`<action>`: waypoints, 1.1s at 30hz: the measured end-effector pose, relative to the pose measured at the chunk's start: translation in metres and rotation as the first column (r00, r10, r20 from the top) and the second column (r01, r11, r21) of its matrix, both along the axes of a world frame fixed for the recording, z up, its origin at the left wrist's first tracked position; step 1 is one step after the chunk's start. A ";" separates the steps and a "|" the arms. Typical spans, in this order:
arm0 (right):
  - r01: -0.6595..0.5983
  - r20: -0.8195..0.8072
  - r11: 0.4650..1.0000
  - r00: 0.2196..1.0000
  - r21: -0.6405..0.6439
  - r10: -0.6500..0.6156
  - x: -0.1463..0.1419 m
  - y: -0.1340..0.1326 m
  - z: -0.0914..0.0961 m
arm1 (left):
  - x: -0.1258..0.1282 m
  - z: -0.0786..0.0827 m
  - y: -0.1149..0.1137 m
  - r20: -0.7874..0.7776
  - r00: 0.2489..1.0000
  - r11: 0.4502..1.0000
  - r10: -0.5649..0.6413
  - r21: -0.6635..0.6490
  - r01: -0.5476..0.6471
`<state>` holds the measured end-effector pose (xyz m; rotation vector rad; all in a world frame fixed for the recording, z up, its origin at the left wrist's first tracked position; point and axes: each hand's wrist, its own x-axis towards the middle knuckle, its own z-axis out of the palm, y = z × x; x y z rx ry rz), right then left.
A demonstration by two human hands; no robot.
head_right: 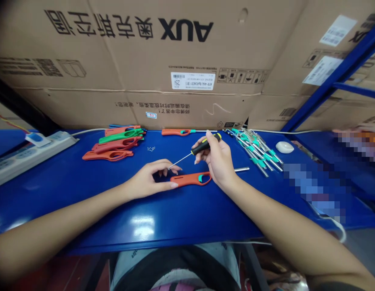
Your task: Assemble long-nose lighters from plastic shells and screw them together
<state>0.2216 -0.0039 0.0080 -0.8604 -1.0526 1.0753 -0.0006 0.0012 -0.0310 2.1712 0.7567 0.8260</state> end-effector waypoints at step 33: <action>-0.034 -0.005 0.999 0.999 -0.038 0.034 0.006 0.002 0.001 | 0.004 0.003 -0.006 0.151 0.988 1.000 0.006 0.011 -0.008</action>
